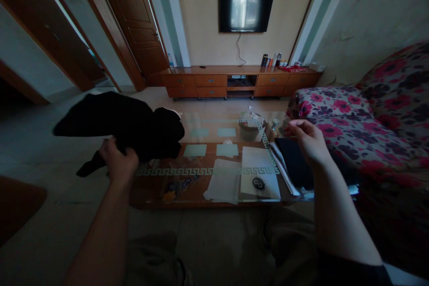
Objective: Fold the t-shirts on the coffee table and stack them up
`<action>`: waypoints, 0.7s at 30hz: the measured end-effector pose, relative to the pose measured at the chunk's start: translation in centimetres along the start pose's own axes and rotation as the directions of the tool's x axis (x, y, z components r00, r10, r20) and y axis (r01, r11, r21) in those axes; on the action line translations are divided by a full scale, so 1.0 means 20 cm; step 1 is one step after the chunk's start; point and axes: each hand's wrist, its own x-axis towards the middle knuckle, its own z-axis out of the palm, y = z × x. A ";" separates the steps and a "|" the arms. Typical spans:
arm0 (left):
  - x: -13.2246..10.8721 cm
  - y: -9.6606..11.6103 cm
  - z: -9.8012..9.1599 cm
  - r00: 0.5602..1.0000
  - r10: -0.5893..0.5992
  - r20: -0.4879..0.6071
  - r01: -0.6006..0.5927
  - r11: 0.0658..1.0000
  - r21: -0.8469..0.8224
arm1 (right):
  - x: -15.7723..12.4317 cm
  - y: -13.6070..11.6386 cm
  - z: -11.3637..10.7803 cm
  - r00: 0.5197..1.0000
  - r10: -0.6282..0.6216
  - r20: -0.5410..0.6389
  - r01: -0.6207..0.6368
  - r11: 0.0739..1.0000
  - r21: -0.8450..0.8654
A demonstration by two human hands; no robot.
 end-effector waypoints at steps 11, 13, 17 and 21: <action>-0.09 0.04 0.22 0.993 -0.014 0.119 -0.016 0.970 0.244 | -0.10 0.82 -0.25 0.877 0.290 -0.384 -0.444 0.177 -0.879; -0.11 0.06 0.22 0.987 0.021 0.157 -0.060 0.966 0.252 | -0.10 0.86 -0.24 0.886 0.268 -0.378 -0.423 0.134 -0.896; -0.16 0.09 0.23 0.977 0.077 0.197 -0.122 0.965 0.232 | -0.07 0.88 -0.26 0.891 0.223 -0.397 -0.430 0.129 -0.893; -0.17 0.13 0.24 0.965 0.168 0.202 -0.208 0.958 0.198 | -0.03 0.86 -0.30 0.877 0.214 -0.430 -0.473 0.233 -0.850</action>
